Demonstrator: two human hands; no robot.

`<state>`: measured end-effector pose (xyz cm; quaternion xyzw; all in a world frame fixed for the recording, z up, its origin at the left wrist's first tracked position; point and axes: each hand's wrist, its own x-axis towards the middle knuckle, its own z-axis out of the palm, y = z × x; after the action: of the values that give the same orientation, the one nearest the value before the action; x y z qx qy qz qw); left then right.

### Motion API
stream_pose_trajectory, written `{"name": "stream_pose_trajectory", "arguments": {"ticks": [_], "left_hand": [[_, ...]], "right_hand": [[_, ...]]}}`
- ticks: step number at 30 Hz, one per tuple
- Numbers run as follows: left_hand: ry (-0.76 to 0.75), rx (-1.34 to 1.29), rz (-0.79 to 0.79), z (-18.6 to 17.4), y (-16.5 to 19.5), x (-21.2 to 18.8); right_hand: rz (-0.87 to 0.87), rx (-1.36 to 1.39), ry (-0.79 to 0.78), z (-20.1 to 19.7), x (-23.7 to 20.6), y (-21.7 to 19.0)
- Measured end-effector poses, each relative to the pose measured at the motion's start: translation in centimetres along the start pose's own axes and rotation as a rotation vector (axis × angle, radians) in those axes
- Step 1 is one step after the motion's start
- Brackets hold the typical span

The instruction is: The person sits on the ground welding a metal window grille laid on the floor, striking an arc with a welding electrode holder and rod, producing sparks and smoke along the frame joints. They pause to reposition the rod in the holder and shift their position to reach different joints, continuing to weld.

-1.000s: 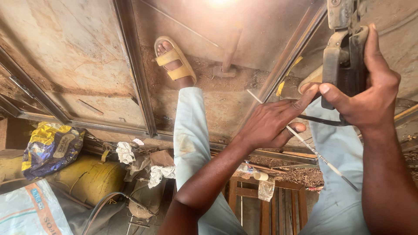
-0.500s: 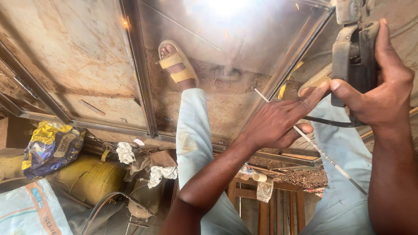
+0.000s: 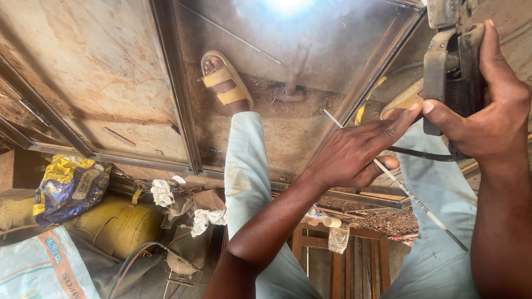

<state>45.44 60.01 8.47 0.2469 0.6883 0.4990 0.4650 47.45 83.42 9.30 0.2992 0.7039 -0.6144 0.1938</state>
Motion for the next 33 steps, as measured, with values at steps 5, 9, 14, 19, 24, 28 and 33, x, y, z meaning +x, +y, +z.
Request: {"name": "stream_pose_trajectory", "arguments": {"ticks": [5,9,14,19,24,28,33], "left_hand": [[0.026,-0.006,0.028,-0.1,-0.1,0.2],[-0.051,-0.027,-0.072,0.1,-0.1,0.1],[-0.035,-0.01,-0.05,0.0,0.2,0.3],[0.041,-0.064,0.069,-1.3,0.4,0.1],[0.037,-0.05,0.051,-1.3,0.4,0.5],[0.024,-0.039,0.029,-1.0,0.2,0.3],[-0.095,-0.011,-0.101,-0.6,-0.1,0.1]], "right_hand": [[-0.035,-0.033,-0.014,-0.1,0.3,0.1],[0.021,0.004,-0.026,0.0,0.1,-0.2],[0.016,0.007,-0.025,-0.1,0.1,-0.4],[-0.048,-0.051,-0.014,-0.2,0.2,-0.1],[-0.03,-0.022,0.014,0.2,0.4,0.1],[-0.032,-0.029,0.015,0.2,0.4,0.3],[-0.035,-0.058,0.001,0.0,0.3,0.8]]}}
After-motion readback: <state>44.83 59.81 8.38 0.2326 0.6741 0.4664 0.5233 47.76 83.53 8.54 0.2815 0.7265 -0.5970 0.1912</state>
